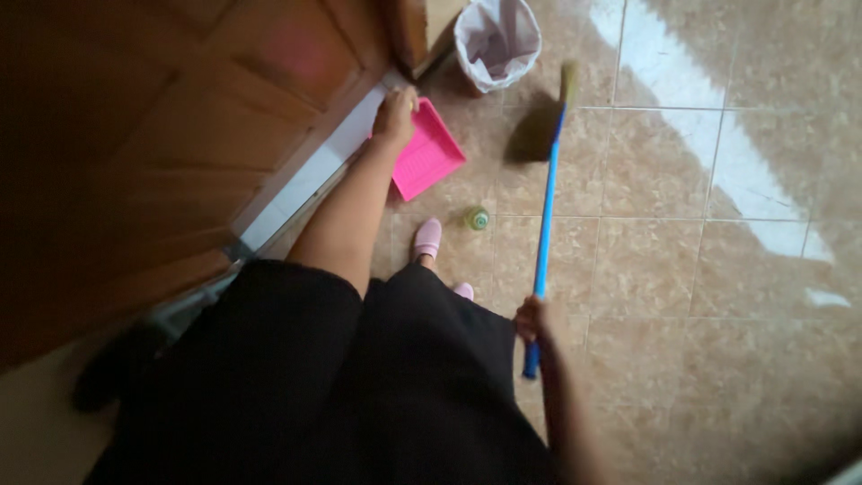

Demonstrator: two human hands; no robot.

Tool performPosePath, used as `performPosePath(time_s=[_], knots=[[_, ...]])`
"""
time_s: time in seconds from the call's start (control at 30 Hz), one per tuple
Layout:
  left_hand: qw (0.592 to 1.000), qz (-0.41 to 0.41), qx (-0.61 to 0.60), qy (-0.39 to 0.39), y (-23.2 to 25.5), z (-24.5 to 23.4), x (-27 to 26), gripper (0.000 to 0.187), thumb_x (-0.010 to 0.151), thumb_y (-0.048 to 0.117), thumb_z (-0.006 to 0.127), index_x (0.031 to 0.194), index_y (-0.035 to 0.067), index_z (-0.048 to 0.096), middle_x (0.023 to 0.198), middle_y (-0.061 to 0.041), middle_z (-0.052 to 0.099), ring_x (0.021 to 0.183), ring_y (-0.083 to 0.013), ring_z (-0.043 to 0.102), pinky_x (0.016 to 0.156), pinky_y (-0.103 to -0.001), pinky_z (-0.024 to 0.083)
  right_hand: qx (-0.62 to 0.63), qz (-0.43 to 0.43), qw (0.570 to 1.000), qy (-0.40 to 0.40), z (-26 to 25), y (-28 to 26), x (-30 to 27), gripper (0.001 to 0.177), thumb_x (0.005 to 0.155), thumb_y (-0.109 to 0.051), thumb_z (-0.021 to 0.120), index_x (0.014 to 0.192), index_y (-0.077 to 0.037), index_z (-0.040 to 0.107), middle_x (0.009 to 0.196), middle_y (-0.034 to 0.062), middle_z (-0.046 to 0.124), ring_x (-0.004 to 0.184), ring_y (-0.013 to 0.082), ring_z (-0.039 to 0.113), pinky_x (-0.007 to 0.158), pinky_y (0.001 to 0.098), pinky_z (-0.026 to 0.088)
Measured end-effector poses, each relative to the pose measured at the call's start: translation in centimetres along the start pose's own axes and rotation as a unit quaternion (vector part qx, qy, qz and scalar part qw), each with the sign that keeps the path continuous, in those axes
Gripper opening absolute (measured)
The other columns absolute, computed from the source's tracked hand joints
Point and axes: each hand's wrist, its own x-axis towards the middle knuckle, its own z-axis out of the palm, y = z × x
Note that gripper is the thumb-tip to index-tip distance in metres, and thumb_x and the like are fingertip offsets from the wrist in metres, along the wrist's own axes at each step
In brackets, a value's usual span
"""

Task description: The person sweeps the tiled floor using a broom, moving around a white car and collecting debris near a shoe rack. They then use a small hand broom and a pink dustpan to pick up the gathered dirt.

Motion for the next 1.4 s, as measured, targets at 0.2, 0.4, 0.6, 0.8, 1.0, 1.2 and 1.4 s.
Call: performPosePath(time_s=[0.2,0.4,0.6,0.8,1.0,1.2,1.4], knots=[[0.999,0.025,0.000,0.020,-1.1,2.3,6.1,0.030,0.071,-0.016,0.063,0.089,0.008,0.057,0.102,-0.020,0.057,0.105,-0.0426,0.055,0.090,-0.048,0.047,0.317,0.092,0.888,-0.321,2.8,-3.0,-10.6,0.019,0.110,-0.014,0.039,0.095,-0.006,0.047,0.069,0.0000,0.038,0.046,0.0090,0.034,0.032,0.0257,0.034],[0.986,-0.134,-0.079,0.067,-2.2,5.6,11.7,0.012,0.103,-0.003,0.063,0.105,0.003,0.053,0.129,-0.030,0.045,0.118,-0.0429,0.052,0.104,-0.044,0.048,0.377,0.153,0.888,-0.212,4.1,-5.7,-15.5,0.010,0.104,-0.009,0.041,0.105,-0.002,0.048,0.066,0.0007,0.038,0.041,0.0088,0.034,0.027,0.0246,0.033],[0.987,-0.154,0.003,-0.053,-0.6,1.8,10.2,0.083,0.071,0.003,0.081,0.147,0.010,0.046,0.162,-0.026,0.024,0.140,-0.0420,0.044,0.114,-0.038,0.041,-0.082,0.035,0.993,0.077,2.9,-1.5,-9.1,0.009,0.102,-0.012,0.044,0.095,-0.011,0.050,0.058,-0.0034,0.031,0.038,0.0077,0.027,0.026,0.0251,0.021],[0.999,-0.035,-0.008,0.011,-2.5,-1.4,-0.6,0.064,0.085,0.009,0.084,0.140,0.005,0.052,0.151,-0.024,0.042,0.140,-0.0424,0.042,0.117,-0.044,0.036,0.127,0.112,0.971,-0.167,-3.2,0.5,-16.6,0.016,0.104,-0.016,0.044,0.089,-0.011,0.047,0.061,-0.0020,0.034,0.038,0.0082,0.028,0.024,0.0261,0.025],[0.989,-0.045,-0.055,0.131,1.8,-2.6,-24.8,0.047,0.090,0.007,0.078,0.133,0.003,0.060,0.137,-0.019,0.061,0.132,-0.0379,0.055,0.113,-0.045,0.042,0.180,0.281,0.915,-0.225,-12.0,1.1,-25.7,0.008,0.097,-0.010,0.041,0.096,-0.010,0.049,0.061,0.0013,0.040,0.036,0.0098,0.033,0.023,0.0256,0.033],[0.981,-0.154,-0.062,0.098,6.6,3.2,-45.1,0.051,0.082,0.010,0.078,0.130,0.006,0.062,0.131,-0.018,0.065,0.125,-0.0356,0.060,0.111,-0.042,0.047,-0.015,0.433,0.897,-0.093,-23.7,4.8,-20.2,0.012,0.096,-0.014,0.046,0.099,-0.010,0.056,0.059,0.0012,0.048,0.036,0.0123,0.038,0.028,0.0264,0.031],[0.983,-0.166,-0.077,-0.006,8.1,10.0,-51.5,0.063,0.078,0.009,0.081,0.137,0.006,0.059,0.136,-0.021,0.061,0.130,-0.0378,0.056,0.112,-0.043,0.044,-0.282,0.422,0.820,-0.265,-25.9,12.0,-14.5,0.009,0.102,-0.015,0.055,0.092,-0.015,0.056,0.060,-0.0025,0.050,0.038,0.0119,0.045,0.030,0.0283,0.032]])
